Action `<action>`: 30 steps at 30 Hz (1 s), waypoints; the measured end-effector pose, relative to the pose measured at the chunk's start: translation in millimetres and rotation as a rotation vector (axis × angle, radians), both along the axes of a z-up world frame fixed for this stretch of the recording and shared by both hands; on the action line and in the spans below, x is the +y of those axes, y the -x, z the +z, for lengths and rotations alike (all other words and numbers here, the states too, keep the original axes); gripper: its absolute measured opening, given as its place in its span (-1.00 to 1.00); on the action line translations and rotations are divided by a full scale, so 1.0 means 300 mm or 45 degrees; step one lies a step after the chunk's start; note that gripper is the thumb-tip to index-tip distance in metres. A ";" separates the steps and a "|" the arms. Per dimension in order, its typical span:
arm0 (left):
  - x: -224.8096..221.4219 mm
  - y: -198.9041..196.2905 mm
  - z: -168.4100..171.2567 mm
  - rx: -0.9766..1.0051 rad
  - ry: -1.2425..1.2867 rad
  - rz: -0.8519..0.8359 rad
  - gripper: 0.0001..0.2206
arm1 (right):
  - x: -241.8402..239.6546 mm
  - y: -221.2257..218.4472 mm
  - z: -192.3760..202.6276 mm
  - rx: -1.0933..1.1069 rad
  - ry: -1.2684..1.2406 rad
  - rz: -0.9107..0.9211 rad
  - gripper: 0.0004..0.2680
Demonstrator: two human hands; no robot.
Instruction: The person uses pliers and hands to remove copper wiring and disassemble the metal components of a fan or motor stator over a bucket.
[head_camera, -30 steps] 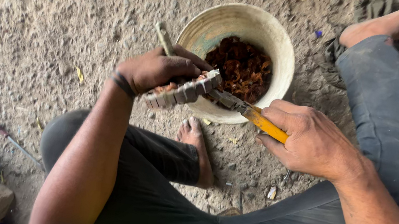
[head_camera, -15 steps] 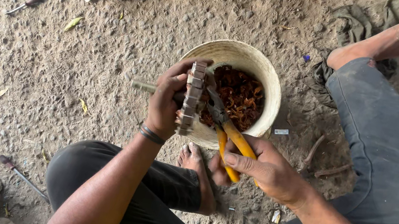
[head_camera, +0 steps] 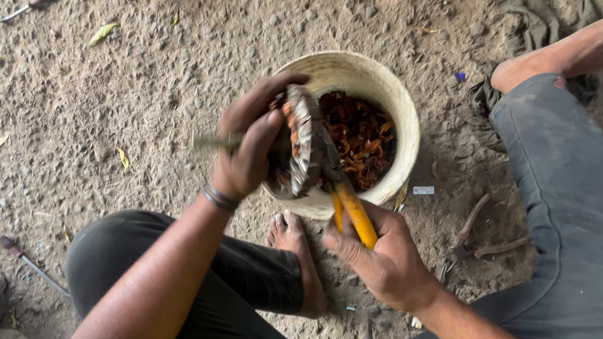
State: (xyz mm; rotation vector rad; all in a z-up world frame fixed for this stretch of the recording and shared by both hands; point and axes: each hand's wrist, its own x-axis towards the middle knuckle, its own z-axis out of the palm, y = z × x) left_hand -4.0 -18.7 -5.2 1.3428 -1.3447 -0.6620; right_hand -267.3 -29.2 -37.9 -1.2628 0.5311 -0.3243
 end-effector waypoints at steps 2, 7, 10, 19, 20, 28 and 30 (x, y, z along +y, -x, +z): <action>-0.005 -0.069 -0.004 0.131 -0.495 -0.002 -0.48 | -0.010 0.010 -0.016 0.111 0.330 -0.012 -0.82; 0.006 -0.099 -0.028 0.745 -0.729 -0.135 -0.55 | -0.162 -0.015 0.061 0.182 0.910 0.009 -0.76; 0.030 -0.120 -0.053 0.964 -0.874 -0.057 -0.59 | -0.211 -0.015 0.130 0.234 1.037 0.073 -0.82; 0.145 -0.052 -0.186 1.451 -0.938 -0.561 -0.66 | -0.269 0.029 0.232 0.219 1.277 0.192 -0.95; 0.142 -0.033 -0.172 1.551 -0.946 -0.370 -0.68 | -0.269 0.033 0.224 0.113 1.220 0.162 -0.92; 0.038 0.039 -0.053 1.382 -0.651 0.127 -0.54 | -0.194 0.013 0.125 0.342 0.828 0.021 -0.79; 0.046 0.050 -0.050 1.297 -0.531 0.038 -0.50 | -0.186 -0.004 0.121 0.586 0.582 0.119 -0.76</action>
